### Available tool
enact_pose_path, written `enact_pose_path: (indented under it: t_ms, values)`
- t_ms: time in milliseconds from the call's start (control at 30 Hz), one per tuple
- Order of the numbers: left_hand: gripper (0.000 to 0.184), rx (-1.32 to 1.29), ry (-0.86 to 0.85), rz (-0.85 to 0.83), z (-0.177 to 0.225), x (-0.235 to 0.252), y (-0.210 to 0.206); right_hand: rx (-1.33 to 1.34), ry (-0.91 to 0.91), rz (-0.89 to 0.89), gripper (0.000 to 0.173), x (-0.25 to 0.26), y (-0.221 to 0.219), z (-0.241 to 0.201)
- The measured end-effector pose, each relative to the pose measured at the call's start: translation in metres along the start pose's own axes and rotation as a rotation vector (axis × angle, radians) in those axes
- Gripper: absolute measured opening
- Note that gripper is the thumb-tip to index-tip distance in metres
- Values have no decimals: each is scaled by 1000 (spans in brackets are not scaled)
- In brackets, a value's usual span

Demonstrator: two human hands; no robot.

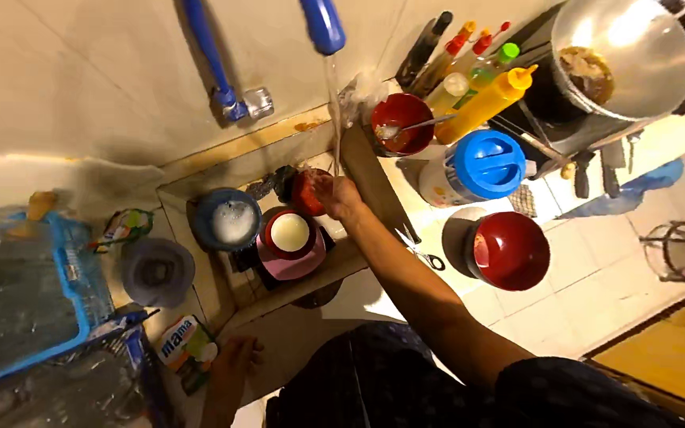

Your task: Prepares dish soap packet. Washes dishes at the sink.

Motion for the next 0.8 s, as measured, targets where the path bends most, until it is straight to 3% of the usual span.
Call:
enact_pose_path:
  t_ms: [133,233,333,400,567,667,767,800]
  values:
    - [27,-19,0,11,-10,-3,2,-818,92,-307,35,7,10,-6]
    - [27,-12,50,14,-13,-4,2,-1140,151,-327,36,4,9,-8]
    - [28,-21,24,18,-14,-4,3,-1184,186,-151,56,12,12,-3]
    - [28,-37,-5,23,-16,-3,5,-1180,203,-108,59,18,16,2]
    - [29,-31,24,20,-20,-5,7,-1620,157,-506,36,20,28,4]
    - [28,-35,39,36,-24,-5,8,-1718,162,-597,30,23,20,-18]
    - [27,-51,43,35,-25,-3,7,-1518,470,-537,30,35,-11,-62]
    - [26,-53,48,33,-23,-3,6,-1417,538,-512,37,31,-32,-82]
Point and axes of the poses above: each hand's wrist, its own x-axis towards the middle knuckle, its own y-axis out of the back of the hand, z = x × y, the point moved 3 cm from there along x, towards the middle knuckle, and after that the axes turned 1 degree about -y, right-handed, at the moved point
